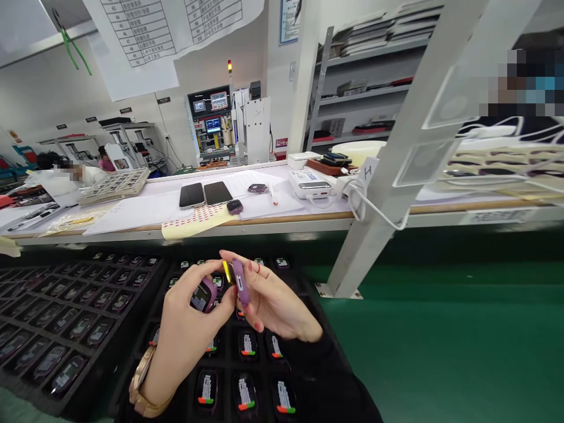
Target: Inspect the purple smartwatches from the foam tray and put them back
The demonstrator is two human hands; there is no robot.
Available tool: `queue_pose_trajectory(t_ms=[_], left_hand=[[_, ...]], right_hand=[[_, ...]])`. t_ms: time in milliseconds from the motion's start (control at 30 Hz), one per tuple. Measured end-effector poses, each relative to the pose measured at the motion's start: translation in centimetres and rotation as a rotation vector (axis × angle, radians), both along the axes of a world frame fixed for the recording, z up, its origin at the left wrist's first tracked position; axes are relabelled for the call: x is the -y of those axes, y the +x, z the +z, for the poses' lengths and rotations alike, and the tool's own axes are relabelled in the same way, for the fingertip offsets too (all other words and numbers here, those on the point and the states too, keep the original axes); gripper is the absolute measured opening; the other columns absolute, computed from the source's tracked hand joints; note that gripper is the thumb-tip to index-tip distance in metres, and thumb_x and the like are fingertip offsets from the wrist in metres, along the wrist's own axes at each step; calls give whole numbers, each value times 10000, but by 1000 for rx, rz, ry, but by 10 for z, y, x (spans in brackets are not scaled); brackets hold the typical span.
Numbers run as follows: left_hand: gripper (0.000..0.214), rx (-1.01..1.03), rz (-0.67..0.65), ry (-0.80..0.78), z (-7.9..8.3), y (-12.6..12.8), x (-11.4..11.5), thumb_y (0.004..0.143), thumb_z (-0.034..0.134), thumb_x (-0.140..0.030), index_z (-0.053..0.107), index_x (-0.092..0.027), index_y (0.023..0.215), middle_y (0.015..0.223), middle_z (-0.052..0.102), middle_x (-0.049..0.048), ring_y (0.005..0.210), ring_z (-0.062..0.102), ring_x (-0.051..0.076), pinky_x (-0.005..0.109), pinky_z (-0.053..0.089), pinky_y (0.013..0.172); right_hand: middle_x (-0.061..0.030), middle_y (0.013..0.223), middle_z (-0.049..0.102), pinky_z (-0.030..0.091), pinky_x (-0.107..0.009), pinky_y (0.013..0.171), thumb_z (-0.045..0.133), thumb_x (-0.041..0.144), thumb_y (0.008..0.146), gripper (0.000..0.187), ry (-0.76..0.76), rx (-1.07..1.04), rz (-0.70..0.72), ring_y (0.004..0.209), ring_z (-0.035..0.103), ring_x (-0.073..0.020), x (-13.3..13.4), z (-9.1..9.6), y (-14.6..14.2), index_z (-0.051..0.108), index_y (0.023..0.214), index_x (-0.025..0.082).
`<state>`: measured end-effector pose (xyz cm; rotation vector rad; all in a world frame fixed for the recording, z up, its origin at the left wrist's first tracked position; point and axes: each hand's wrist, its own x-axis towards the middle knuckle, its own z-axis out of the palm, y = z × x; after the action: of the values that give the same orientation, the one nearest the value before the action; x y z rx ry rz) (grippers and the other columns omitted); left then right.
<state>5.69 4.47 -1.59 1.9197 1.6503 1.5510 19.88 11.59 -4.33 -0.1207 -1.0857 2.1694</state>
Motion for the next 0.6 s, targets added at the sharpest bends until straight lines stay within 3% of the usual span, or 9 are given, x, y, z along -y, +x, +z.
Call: queue_pose_trajectory(t_ms=[133, 233, 300, 433, 600], left_hand=[[269, 83, -50, -37, 1, 1, 1, 790, 713, -196, 681, -258, 1050, 1008, 718, 5, 892, 658, 198, 323, 512, 866], [289, 39, -65, 54, 0, 1, 3, 810, 698, -179, 676, -256, 1088, 983, 708, 17, 896, 659, 189, 291, 516, 814], [306, -54, -59, 124, 0, 1, 4, 844, 669, -172, 667, -263, 1136, 960, 691, 18, 835, 658, 164, 256, 512, 739], [289, -256, -15, 146, 0, -4, 5, 914, 617, -208, 654, -260, 1196, 912, 658, 14, 751, 645, 131, 228, 486, 671], [323, -375, 23, 176, -2, -8, 9, 947, 572, -205, 613, -279, 1259, 910, 642, 3, 789, 649, 134, 230, 472, 659]], right_hand=[[19, 806, 673, 433, -50, 311, 853, 428, 830, 344, -42, -33, 18, 349, 375, -12, 2, 0, -3, 733, 1146, 365], [-1, 1115, 679, 417, -42, 287, 857, 446, 817, 324, -65, -38, 31, 332, 314, 22, 2, 2, -5, 736, 1112, 392], [-18, 1211, 654, 410, -30, 293, 848, 437, 827, 308, -76, -29, 36, 329, 298, 33, 2, 3, -6, 736, 1108, 379], [-33, 1165, 680, 414, -27, 299, 855, 369, 828, 296, -103, -71, 53, 328, 299, 26, 1, 1, -10, 749, 1102, 338], [-24, 1079, 706, 451, -36, 327, 843, 228, 838, 290, -149, -106, 91, 348, 344, 12, -1, -5, -13, 747, 1101, 305]])
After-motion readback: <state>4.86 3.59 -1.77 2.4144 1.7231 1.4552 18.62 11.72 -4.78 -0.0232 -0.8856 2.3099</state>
